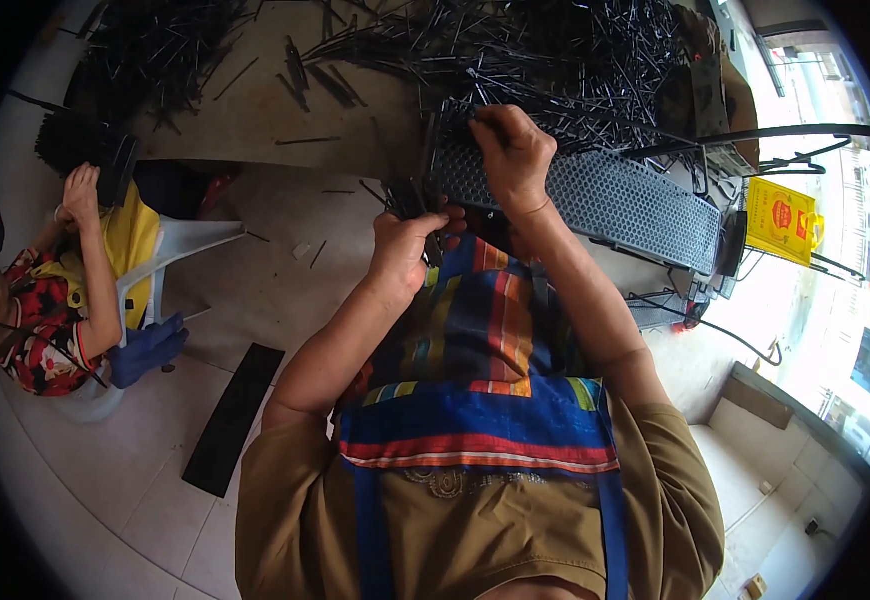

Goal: Manually inserting long black plastic strips into a perforated metal panel at a workbench.

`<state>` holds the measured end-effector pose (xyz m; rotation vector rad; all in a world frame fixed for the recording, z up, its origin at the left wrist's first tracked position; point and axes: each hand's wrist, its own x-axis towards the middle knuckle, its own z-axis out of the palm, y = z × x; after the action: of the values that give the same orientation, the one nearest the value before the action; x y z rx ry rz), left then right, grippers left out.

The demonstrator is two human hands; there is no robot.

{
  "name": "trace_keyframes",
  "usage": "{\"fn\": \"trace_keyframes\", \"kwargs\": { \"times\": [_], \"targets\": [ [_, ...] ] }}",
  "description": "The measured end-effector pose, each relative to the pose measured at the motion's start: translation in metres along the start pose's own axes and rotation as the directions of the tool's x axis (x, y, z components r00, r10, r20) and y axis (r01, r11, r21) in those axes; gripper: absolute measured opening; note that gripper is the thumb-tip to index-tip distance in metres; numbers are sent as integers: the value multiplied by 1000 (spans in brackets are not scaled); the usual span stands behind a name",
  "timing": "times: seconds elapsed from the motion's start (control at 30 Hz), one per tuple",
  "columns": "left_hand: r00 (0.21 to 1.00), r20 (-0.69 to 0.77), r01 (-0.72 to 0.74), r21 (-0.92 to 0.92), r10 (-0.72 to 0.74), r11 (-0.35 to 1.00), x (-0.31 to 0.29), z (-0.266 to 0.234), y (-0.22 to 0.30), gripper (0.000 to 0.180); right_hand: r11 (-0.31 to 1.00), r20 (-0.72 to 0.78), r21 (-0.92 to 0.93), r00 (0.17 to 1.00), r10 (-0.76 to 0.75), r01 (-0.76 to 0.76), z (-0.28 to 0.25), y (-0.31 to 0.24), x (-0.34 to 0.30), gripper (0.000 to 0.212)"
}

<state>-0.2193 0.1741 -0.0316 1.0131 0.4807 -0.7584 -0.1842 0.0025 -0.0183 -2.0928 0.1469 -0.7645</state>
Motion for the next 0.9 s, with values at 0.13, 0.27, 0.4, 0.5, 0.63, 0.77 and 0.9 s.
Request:
{"fn": "trace_keyframes", "kwargs": {
  "times": [0.13,0.27,0.4,0.5,0.63,0.77,0.9],
  "targets": [
    [999,6,43,-70,-43,997,0,1,1,18,994,48,-78,996,-79,83,-1,-3,3,12],
    [998,-30,51,-72,-54,996,-1,4,1,17,980,102,-138,986,-130,144,1,-3,-2,12],
    [999,-26,18,-18,-19,1000,2,3,0,16,970,127,-170,980,-151,172,0,-7,-1,12],
    [1000,-7,28,-44,-29,999,3,5,0,15,954,134,-238,979,-154,183,1,-6,1,12],
    [999,19,42,-83,-40,996,2,5,1,14,969,152,-200,982,-115,144,2,-1,-3,13],
    [999,13,45,-97,-44,994,3,5,0,17,918,239,-340,963,-127,205,-1,-5,-10,19],
    [998,36,52,-75,-49,996,6,5,1,18,926,301,-291,942,-150,240,-1,4,-12,23]
  ]
}}
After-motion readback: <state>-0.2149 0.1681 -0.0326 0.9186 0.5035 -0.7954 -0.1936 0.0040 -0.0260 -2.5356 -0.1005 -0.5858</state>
